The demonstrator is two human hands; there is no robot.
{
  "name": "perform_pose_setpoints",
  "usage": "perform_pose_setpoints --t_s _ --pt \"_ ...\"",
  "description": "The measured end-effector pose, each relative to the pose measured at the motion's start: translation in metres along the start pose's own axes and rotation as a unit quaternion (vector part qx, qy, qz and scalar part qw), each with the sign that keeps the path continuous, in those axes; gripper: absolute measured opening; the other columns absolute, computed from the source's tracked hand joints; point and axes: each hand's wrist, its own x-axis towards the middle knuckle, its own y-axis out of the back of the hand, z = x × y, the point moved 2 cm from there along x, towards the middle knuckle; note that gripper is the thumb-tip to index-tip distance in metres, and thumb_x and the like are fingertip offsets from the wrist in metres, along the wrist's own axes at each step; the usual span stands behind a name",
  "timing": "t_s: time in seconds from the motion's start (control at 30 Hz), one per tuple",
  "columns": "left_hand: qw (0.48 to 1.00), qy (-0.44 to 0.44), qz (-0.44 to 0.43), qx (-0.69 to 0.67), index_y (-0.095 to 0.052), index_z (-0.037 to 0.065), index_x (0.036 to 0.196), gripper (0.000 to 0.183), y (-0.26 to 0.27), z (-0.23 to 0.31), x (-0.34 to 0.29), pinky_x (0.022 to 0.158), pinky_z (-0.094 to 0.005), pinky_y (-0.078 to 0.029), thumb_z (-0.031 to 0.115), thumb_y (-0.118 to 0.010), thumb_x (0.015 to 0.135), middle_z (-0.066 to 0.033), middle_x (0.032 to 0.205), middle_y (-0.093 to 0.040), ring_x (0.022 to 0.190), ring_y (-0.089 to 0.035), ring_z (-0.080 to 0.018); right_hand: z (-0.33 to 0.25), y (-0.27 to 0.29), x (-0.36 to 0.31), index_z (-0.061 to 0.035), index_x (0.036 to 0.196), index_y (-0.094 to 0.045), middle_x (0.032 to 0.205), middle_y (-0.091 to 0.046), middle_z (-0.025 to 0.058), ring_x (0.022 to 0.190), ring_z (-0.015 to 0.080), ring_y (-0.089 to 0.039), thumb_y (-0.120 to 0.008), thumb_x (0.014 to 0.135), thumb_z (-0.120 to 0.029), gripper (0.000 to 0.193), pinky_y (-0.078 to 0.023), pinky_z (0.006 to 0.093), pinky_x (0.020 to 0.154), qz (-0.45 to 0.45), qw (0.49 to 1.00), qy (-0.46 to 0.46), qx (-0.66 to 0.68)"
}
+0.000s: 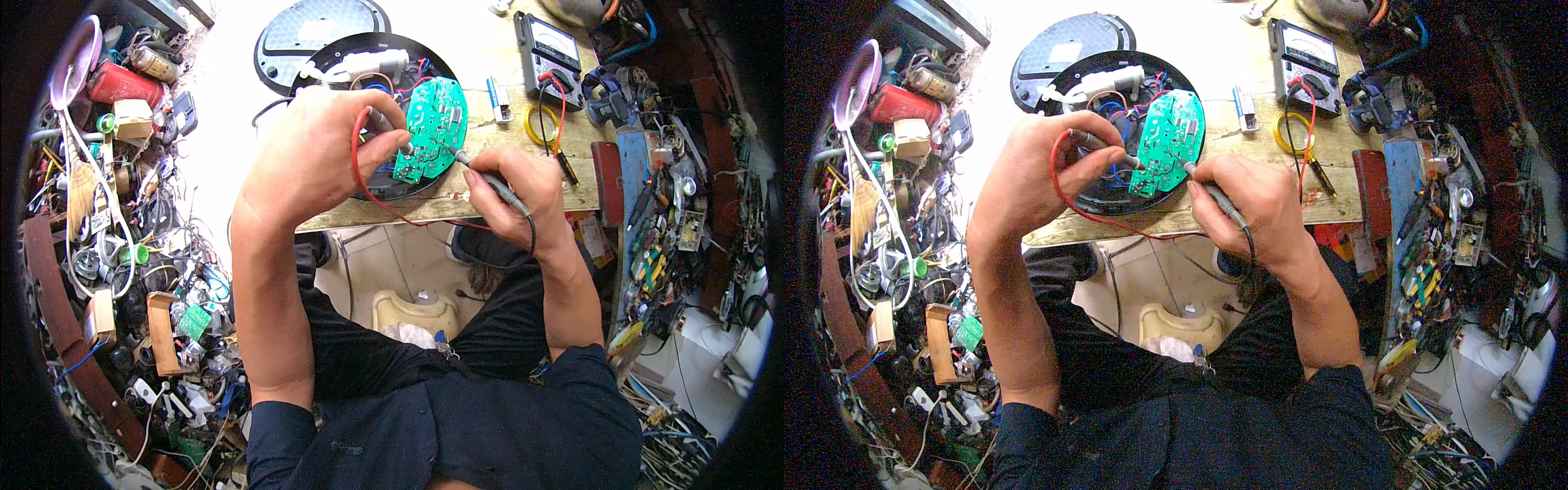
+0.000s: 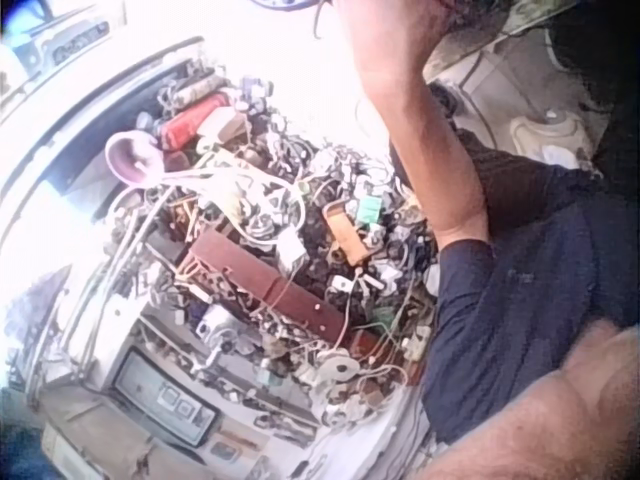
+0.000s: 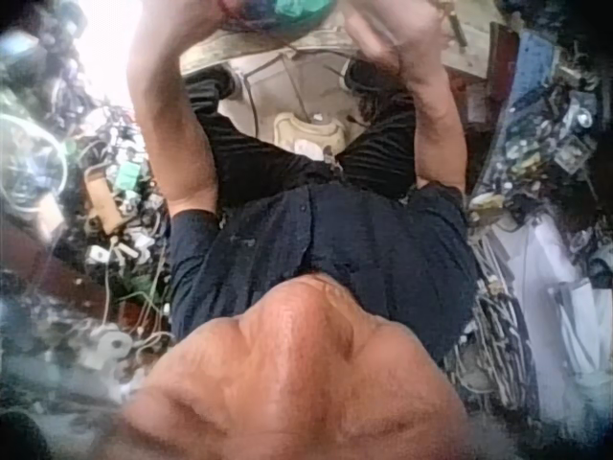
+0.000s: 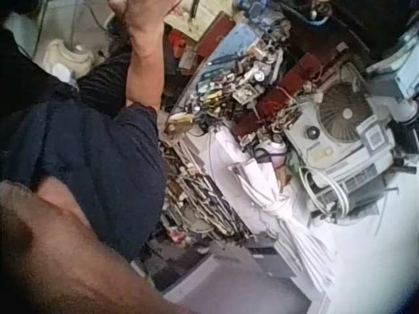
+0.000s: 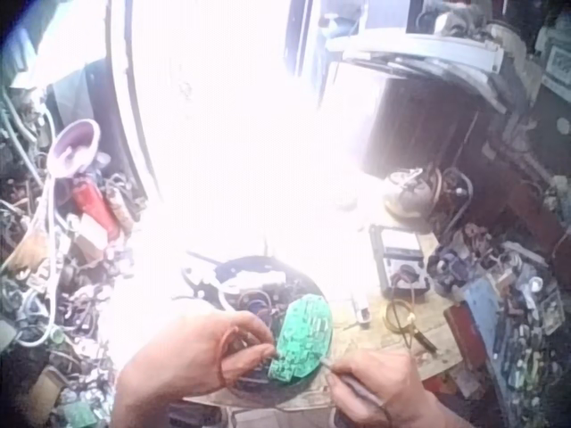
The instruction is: The person uses a multimeter to test various points on a green circuit board. They repeatedly touch the probes to different components and check the multimeter display for readings.
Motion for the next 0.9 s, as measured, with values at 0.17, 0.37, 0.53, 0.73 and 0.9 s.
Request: perform_pose_setpoints --t_s 0.17,0.37,0.53,0.73,0.9 --pt "1.000 0.007 -0.008 -0.001 -0.078 0.002 0.105 0.014 0.001 0.001 -0.003 0.058 -0.0286 -0.047 0.013 -0.082 0.097 -0.0021 0.070 -0.066 0.062 -0.055 -0.0070 -0.001 0.000 0.002 -0.0061 0.095 -0.070 0.078 -0.072 0.0127 0.067 0.0311 -0.073 -0.080 0.083 -0.003 0.016 -0.056 0.0411 0.060 0.009 1.000 0.003 -0.004" --pt "1.000 0.004 -0.015 -0.001 -0.080 0.001 0.105 0.014 0.003 -0.001 -0.004 0.060 -0.0290 -0.050 0.013 -0.081 0.097 -0.0042 0.073 -0.070 0.064 -0.058 -0.0077 -0.002 0.001 0.005 -0.0060 0.094 -0.072 0.079 -0.073 0.0132 0.068 0.0308 -0.074 -0.081 0.083 -0.003 0.015 -0.057 0.0411 0.061 0.004 1.000 -0.003 -0.005" --pt "0.999 0.018 -0.030 0.002 -0.080 0.001 0.106 0.015 0.003 -0.001 -0.004 0.059 -0.0291 -0.049 0.013 -0.081 0.098 -0.0048 0.073 -0.070 0.063 -0.058 -0.0074 0.001 0.001 0.005 -0.0052 0.096 -0.073 0.081 -0.074 0.0135 0.069 0.0295 -0.075 -0.082 0.084 -0.002 0.015 -0.057 0.0393 0.063 0.005 1.000 -0.018 0.017" --pt "1.000 0.014 -0.028 0.003 -0.080 0.001 0.106 0.016 0.005 0.000 -0.003 0.059 -0.0290 -0.049 0.015 -0.081 0.098 -0.0046 0.072 -0.069 0.063 -0.058 -0.0075 0.001 0.000 0.004 -0.0036 0.097 -0.073 0.083 -0.075 0.0137 0.070 0.0291 -0.075 -0.082 0.084 -0.001 0.016 -0.057 0.0388 0.064 0.000 1.000 -0.002 0.010" --pt "1.000 -0.007 -0.008 -0.017 -0.080 0.002 0.106 0.016 0.002 -0.006 -0.003 0.058 -0.0291 -0.048 0.016 -0.081 0.098 -0.0035 0.070 -0.068 0.062 -0.056 -0.0073 0.002 0.002 0.007 -0.0023 0.098 -0.074 0.084 -0.076 0.0142 0.071 0.0293 -0.075 -0.082 0.085 0.000 0.016 -0.058 0.0390 0.065 -0.012 1.000 0.012 0.009"
